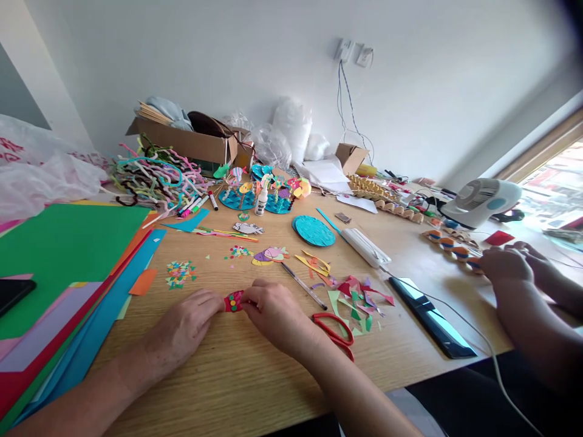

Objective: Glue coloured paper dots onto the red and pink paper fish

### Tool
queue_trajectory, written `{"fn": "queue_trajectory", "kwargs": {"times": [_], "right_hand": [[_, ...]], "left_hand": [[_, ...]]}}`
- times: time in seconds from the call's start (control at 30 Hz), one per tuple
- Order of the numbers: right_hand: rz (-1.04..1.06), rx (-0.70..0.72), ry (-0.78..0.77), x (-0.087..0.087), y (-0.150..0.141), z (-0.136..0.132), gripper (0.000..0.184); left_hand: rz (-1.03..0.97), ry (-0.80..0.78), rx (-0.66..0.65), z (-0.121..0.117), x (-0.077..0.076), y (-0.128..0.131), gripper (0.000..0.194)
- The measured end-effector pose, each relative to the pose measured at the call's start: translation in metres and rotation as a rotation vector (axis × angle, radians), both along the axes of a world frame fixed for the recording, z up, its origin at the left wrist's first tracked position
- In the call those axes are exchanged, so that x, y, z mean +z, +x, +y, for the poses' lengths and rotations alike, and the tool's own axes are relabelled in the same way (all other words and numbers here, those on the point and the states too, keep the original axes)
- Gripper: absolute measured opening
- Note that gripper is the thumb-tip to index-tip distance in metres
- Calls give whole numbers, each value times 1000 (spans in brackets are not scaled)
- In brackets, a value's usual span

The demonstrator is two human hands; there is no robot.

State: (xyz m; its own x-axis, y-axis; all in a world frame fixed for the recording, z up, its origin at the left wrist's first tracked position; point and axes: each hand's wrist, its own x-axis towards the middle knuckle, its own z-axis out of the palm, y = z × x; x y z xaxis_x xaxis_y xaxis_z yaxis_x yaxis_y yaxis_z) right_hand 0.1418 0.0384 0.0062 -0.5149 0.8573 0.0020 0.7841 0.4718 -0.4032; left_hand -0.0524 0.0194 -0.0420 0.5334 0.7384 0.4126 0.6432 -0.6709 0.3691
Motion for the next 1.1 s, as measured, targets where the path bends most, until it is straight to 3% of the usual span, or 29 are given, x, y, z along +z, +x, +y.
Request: {"fn": "queue_trajectory", "kwargs": {"times": [0.13,0.27,0.5,0.77,1.1], "right_hand": [[-29,-90,49,5,17,14,21],[-141,-166,-2,9,32,26,20],[-252,-104,-3,16,26,32,25],[-340,-126,-19,3,19,32,24],[-222,-207,2,-9,33,38,24]], "left_hand": [[-22,9,16,0,-3,-1,35],[-14,21,1,0,3,0,34],[-39,113,34,1,6,-1,33],[-97,146,62,0,11,-1,32],[-93,131,96,4,8,-1,30]]}}
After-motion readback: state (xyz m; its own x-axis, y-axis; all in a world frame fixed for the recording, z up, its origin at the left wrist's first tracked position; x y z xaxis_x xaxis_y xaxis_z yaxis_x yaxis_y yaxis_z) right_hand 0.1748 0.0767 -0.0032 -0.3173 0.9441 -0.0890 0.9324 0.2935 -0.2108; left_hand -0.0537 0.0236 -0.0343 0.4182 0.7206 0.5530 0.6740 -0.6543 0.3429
